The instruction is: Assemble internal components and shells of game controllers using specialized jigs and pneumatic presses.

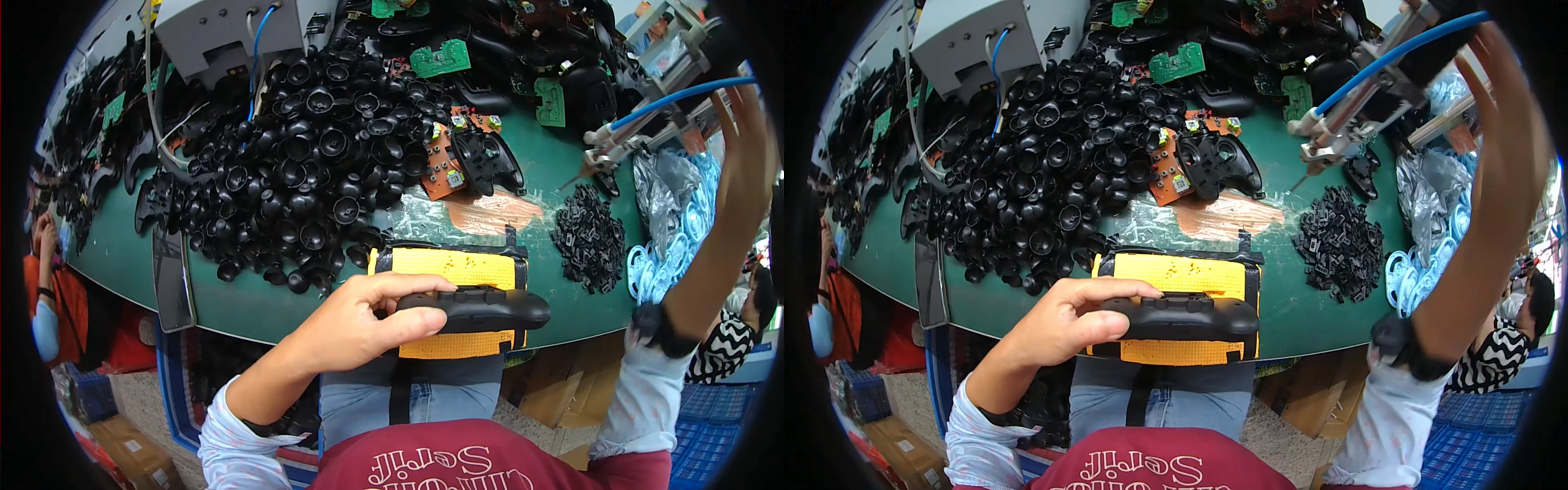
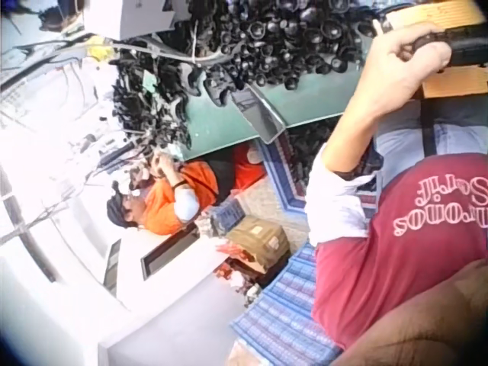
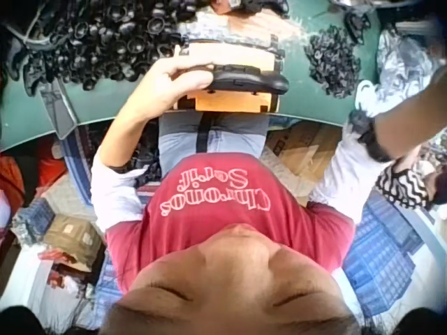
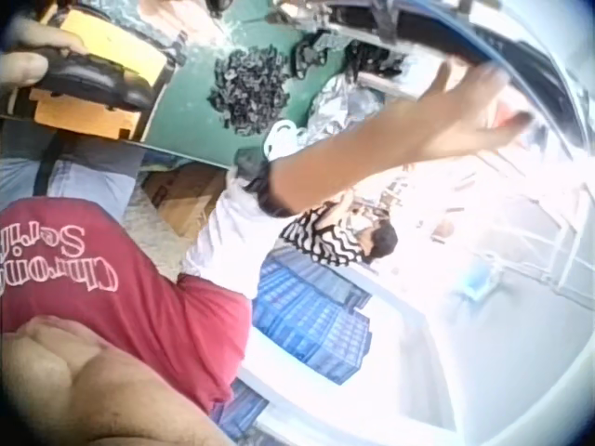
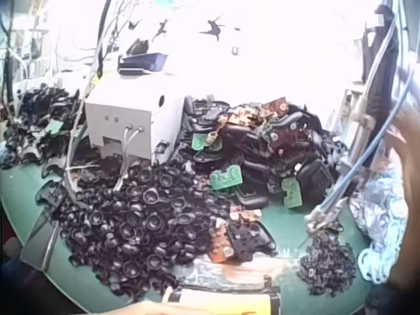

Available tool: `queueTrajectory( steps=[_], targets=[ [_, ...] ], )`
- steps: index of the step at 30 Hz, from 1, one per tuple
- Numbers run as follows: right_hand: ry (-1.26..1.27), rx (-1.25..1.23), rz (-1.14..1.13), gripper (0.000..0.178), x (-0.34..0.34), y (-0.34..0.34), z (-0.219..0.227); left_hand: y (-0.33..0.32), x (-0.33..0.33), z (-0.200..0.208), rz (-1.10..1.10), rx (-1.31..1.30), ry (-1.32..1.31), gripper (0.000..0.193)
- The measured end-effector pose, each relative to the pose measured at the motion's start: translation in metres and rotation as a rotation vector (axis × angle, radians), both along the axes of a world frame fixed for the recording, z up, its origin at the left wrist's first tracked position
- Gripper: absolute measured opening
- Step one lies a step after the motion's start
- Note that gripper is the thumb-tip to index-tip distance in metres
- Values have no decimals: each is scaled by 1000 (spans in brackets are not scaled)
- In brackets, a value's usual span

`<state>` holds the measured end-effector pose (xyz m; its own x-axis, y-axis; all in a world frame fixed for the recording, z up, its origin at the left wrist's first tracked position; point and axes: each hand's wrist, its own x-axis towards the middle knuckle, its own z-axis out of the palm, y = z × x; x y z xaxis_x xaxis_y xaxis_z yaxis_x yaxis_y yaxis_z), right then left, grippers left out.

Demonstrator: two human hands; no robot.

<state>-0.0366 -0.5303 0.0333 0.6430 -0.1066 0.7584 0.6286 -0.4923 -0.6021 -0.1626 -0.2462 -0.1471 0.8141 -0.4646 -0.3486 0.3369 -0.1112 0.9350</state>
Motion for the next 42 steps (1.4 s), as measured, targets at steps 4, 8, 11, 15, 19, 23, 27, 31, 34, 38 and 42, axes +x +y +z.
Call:
queueTrajectory(
  steps=[4, 8, 11, 15, 19, 23, 27, 31, 34, 38, 42],
  targets=[
    [257, -249, 303, 66, -82, -16, -122, -3, -8, -9, 21, -25, -141, 52],
    [657, 43, 755, 53, -118, 18, -194, -26, -12, -6, 106, -74, -396, 65],
    [653, -33, 773, 38, -113, 24, -184, -41, -20, -5, 226, -39, -604, 47],
    [818, 77, 833, 36, -114, 19, -183, -45, -19, -17, 264, -28, -622, 37],
    [816, 135, 793, 33, -115, 23, -186, -54, -19, -18, 328, -54, -601, 32],
    [786, 130, 748, 20, -117, 22, -187, -59, -20, -18, 372, -4, -701, 28],
    [790, 141, 758, 14, -114, 21, -186, -64, -18, -16, 437, 17, -736, 23],
    [803, 98, 759, 25, -120, 28, -181, -53, -20, -12, 410, 45, -697, 22],
    [581, -180, 807, 50, -120, 15, -160, -22, -15, 9, 261, 70, -802, 25],
    [583, -504, 593, 31, -106, -57, -126, 73, -26, 80, -171, 409, -641, 31],
    [574, -404, 174, 20, -77, -91, -108, 121, -65, 104, -780, 762, -307, 57]
  ],
)
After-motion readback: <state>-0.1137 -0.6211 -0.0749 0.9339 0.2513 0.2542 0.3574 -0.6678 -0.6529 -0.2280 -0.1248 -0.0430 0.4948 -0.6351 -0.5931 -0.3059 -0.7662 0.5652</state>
